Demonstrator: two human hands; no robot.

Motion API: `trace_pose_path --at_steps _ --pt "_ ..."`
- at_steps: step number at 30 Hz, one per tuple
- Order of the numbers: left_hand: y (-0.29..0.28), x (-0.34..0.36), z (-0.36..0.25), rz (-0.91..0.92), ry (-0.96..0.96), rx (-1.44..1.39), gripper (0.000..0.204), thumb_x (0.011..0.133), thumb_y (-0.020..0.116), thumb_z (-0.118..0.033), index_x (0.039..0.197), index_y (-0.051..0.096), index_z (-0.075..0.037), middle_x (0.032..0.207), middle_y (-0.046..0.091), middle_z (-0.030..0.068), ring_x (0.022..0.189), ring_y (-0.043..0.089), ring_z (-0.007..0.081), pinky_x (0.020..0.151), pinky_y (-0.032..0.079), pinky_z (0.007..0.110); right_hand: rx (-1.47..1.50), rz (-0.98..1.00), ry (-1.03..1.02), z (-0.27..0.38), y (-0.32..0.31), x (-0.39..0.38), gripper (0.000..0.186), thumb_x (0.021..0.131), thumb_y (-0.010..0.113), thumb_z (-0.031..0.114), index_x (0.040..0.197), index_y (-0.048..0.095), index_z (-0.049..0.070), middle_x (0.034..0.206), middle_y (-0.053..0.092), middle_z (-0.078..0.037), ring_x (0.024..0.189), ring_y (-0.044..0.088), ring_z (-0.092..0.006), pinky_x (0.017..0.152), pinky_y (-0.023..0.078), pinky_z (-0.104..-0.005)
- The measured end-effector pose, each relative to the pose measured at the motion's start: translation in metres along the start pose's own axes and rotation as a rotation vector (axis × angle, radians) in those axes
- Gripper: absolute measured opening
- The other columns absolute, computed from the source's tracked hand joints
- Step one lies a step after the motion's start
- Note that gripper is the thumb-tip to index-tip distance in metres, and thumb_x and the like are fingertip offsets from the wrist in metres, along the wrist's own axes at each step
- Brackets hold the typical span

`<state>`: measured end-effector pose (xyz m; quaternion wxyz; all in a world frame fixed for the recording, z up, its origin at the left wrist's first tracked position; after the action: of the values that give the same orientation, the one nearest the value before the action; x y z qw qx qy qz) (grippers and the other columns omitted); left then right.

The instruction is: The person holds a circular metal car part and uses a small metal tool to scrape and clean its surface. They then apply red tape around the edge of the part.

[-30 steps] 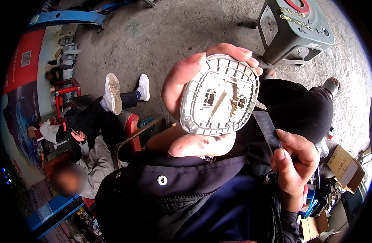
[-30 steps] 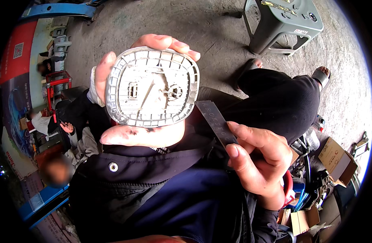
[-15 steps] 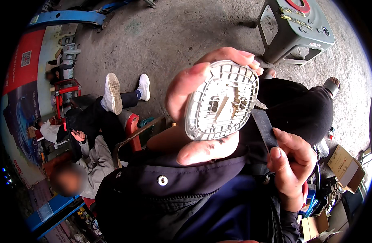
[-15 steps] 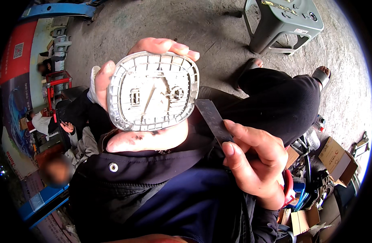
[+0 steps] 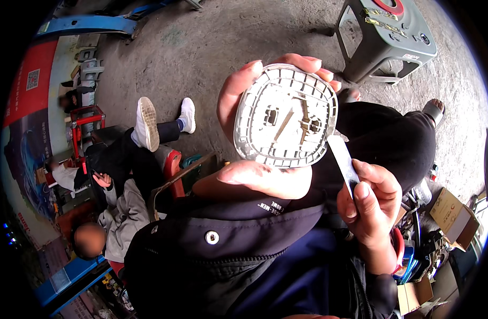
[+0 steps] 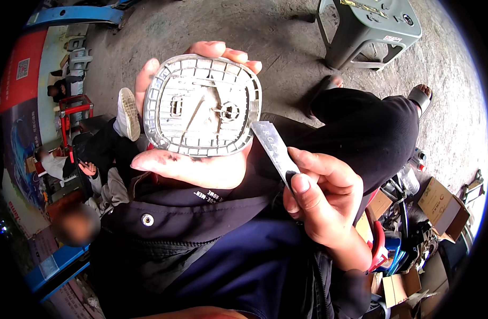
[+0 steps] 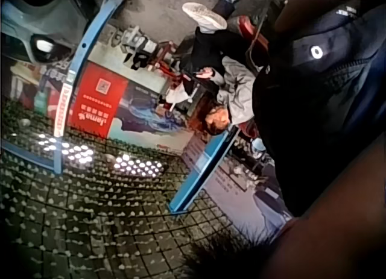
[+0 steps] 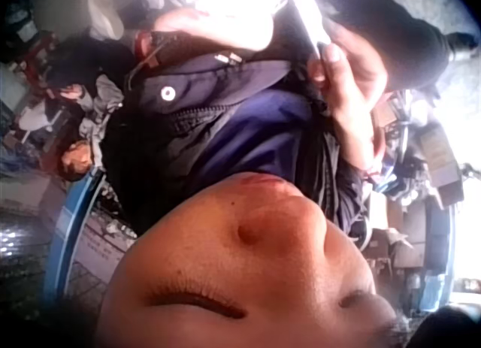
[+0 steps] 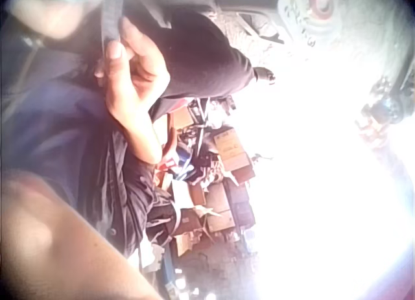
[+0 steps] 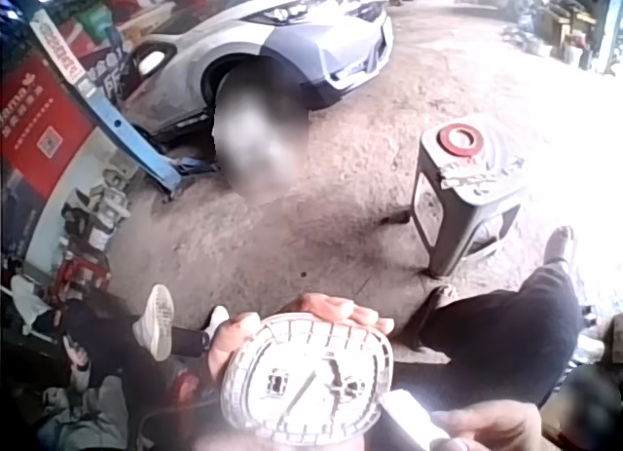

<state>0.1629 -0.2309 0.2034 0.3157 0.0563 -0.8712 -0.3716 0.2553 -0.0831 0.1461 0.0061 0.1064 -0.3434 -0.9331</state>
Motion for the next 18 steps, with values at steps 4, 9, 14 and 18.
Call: trace_pose_path --at_steps 4,9,14,18 --pt "0.002 0.004 -0.009 0.064 -0.025 0.092 0.095 0.082 0.030 -0.083 0.143 0.031 -0.009 0.117 0.053 0.0338 0.097 0.061 0.0395 0.082 0.054 0.050 0.222 0.064 0.081 -0.007 0.010 0.003 0.030 0.097 0.054 0.009 0.125 0.056 -0.003 0.060 0.055 -0.006 0.044 0.043 -0.0085 0.040 0.035 -0.0222" --pt "-0.004 0.002 0.002 0.078 -0.104 0.129 0.092 0.083 0.030 -0.082 0.143 0.031 -0.011 0.121 0.052 0.0326 0.102 0.059 0.0411 0.083 0.053 0.053 0.448 0.050 0.217 -0.021 0.010 0.009 0.030 0.098 0.054 0.014 0.123 0.058 -0.001 0.056 0.047 -0.003 0.043 0.036 -0.0076 0.037 0.032 -0.0207" --pt "0.002 -0.008 0.013 0.093 -0.145 0.129 0.095 0.082 0.031 -0.083 0.142 0.032 -0.009 0.119 0.053 0.0334 0.099 0.061 0.0409 0.083 0.054 0.053 0.572 0.025 0.305 -0.030 0.009 0.009 0.029 0.099 0.054 0.018 0.121 0.059 0.000 0.056 0.043 0.000 0.044 0.034 -0.0065 0.036 0.030 -0.0194" --pt "-0.009 0.008 0.004 0.038 -0.141 0.206 0.093 0.083 0.031 -0.082 0.141 0.034 -0.009 0.119 0.054 0.0317 0.100 0.061 0.0402 0.084 0.054 0.053 0.372 -0.076 0.107 -0.007 -0.001 0.012 0.031 0.098 0.055 0.018 0.121 0.057 -0.003 0.059 0.046 0.000 0.046 0.038 -0.0066 0.037 0.032 -0.0201"
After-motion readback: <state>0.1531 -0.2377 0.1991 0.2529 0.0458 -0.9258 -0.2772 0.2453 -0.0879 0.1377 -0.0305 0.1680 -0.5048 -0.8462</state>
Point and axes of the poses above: each hand's wrist, its own x-axis towards the middle knuckle, its own y-axis out of the palm, z = x × y, the point moved 9 cm from there along x, towards the middle knuckle
